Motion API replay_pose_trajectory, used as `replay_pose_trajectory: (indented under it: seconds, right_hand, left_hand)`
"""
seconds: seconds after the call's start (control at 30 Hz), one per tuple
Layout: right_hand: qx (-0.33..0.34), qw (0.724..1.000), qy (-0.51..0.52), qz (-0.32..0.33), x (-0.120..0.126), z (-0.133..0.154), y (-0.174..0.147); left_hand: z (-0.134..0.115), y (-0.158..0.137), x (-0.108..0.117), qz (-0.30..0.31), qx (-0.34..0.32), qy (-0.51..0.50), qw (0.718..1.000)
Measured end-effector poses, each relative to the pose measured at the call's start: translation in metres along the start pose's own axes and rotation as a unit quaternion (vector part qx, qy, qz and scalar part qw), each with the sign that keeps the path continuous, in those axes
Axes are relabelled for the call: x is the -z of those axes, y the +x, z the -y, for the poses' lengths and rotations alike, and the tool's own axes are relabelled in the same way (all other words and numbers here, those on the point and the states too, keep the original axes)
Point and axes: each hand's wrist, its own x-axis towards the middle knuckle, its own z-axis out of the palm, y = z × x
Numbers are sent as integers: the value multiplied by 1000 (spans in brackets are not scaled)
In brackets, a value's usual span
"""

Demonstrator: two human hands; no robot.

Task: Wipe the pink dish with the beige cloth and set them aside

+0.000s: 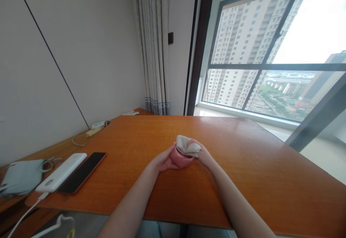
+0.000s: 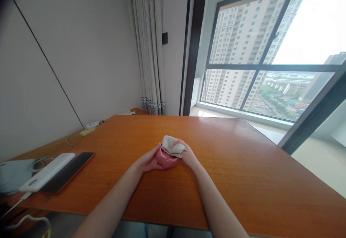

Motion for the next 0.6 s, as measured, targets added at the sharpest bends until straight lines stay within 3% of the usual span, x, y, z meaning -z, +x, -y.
replay_pose_trajectory:
  seconds: [0.13, 0.27, 0.37, 0.47, 0.6]
  right_hand:
    - [-28, 998, 41, 30, -4, 4, 1]
    - [78, 996, 51, -14, -9, -2, -19]
    - [124, 992, 12, -36, -14, -6, -35]
    - [104, 993, 10, -63, -12, -3, -40]
    - [21, 997, 36, -66, 5, 10, -36]
  left_hand:
    - [0, 6, -3, -47, -52, -40, 997]
    - [1, 11, -1, -86, -150, -97, 980]
    - [3, 13, -1, -68, -209, -114, 969]
    - [5, 13, -3, -11, -206, -108, 972]
    - [2, 9, -5, 43, -130, -91, 986]
